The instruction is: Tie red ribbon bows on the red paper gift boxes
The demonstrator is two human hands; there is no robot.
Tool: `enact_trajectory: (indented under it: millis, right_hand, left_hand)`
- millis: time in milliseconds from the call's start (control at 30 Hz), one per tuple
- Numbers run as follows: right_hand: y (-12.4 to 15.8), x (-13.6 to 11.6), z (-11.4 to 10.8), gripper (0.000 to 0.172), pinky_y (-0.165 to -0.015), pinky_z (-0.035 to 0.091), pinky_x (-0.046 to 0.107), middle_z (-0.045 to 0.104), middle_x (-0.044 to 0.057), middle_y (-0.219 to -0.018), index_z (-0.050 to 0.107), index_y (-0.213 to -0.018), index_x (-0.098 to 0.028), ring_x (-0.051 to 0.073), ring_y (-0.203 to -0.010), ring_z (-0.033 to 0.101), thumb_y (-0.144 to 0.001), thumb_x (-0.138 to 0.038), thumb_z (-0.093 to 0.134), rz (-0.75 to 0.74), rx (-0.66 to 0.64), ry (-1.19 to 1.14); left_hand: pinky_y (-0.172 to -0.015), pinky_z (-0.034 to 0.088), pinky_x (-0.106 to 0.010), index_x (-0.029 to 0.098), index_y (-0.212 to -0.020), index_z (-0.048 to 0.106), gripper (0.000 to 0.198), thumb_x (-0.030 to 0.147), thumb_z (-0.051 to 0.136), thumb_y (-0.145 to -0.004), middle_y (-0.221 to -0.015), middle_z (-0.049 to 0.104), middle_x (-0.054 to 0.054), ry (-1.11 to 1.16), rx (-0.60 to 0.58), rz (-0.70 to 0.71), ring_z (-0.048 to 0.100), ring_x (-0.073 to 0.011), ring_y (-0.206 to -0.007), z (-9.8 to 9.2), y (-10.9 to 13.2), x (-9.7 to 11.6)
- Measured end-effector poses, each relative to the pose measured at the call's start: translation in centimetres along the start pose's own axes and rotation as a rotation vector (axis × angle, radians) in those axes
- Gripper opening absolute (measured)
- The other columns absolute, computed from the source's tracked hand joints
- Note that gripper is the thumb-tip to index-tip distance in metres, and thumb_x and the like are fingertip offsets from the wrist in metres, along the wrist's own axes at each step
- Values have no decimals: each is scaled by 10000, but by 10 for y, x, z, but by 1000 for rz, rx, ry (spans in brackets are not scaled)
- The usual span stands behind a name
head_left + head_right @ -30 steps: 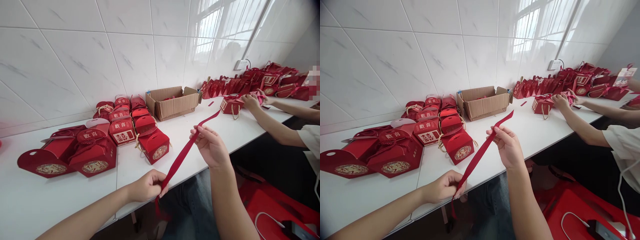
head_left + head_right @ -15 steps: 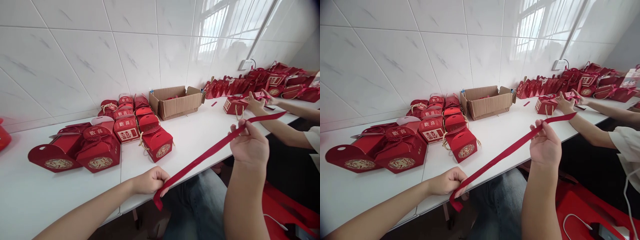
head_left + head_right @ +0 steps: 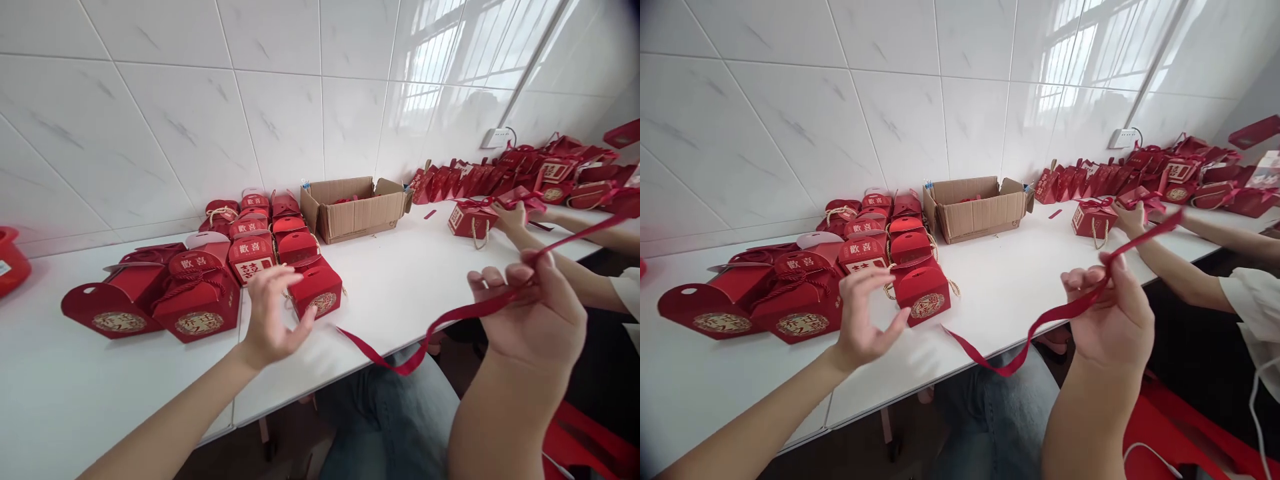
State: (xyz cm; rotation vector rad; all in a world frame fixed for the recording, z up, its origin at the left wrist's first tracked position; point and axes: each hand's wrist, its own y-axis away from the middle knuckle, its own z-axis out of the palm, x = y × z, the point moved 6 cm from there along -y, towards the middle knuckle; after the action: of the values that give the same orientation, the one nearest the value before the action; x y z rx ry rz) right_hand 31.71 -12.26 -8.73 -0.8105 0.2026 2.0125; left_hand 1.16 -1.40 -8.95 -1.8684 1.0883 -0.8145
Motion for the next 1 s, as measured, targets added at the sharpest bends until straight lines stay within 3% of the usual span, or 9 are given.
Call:
enact_trajectory:
  millis: [67,133,200,267,367,500,633,800,1000]
  right_hand:
    - [12,13,18,183,-555,448,281,512,-46,-455,643,-638,-194,95,-469,495,-743,-344,662,31,-157,83]
    - [24,29,33,248,-541,419,266,492,-36,-436,611,-577,-187,102,-475,491,-736,-365,679,76,-311,211]
    - [37,46,45,300,-537,391,254,502,-24,-444,580,-537,-182,103,-486,490,-764,-359,667,133,-446,377]
    - [46,63,52,348,-528,368,248,520,-12,-459,558,-516,-176,99,-487,478,-787,-373,649,194,-552,545]
    - [53,81,57,391,-508,341,245,527,-6,-467,543,-511,-169,94,-474,449,-795,-423,629,242,-631,720]
    - [48,89,55,404,-522,342,247,523,-5,-471,530,-507,-166,98,-484,446,-798,-436,611,272,-644,816]
    - [42,93,51,403,-557,345,243,516,-11,-478,521,-498,-162,89,-502,439,-808,-408,600,303,-653,838]
    - [44,103,53,420,-546,326,239,502,-14,-474,503,-490,-160,84,-504,418,-808,-421,588,368,-686,847]
    - [47,112,54,383,-528,312,238,501,-14,-471,502,-496,-162,84,-499,407,-797,-384,583,391,-702,908]
  left_hand:
    - [-1010,315,-504,184,-1221,440,571,408,640,-735,-1217,438,-148,-29,-61,-145,417,-309,-1168,8,0,-24]
    - [-1062,234,-538,200,-1286,404,627,527,567,-777,-1344,334,-164,21,-224,-251,306,-335,-1283,23,9,-46]
    - [-1087,155,-562,226,-1337,364,639,577,486,-818,-1439,231,-156,102,-398,-321,182,-349,-1359,38,23,-59]
    - [-1097,141,-547,228,-1363,322,650,581,459,-835,-1469,185,-154,194,-473,-364,126,-342,-1385,47,34,-64]
    - [-1074,246,-476,182,-1358,270,693,568,486,-825,-1388,280,-176,350,-374,-403,259,-309,-1330,44,37,-61]
    - [-893,403,-388,181,-1235,363,522,468,522,-829,-1078,475,-99,416,-258,-425,493,-224,-1000,33,31,-52]
    - [-880,396,-384,200,-1136,434,368,333,550,-814,-1094,471,-94,450,-299,-385,484,-226,-1014,29,26,-41]
    - [-943,366,-412,223,-1237,379,483,282,556,-791,-1271,385,-123,576,-395,-366,415,-266,-1178,34,29,-35]
    - [-978,346,-446,234,-1266,361,550,258,584,-763,-1327,344,-141,603,-403,-346,372,-304,-1242,38,34,-38]
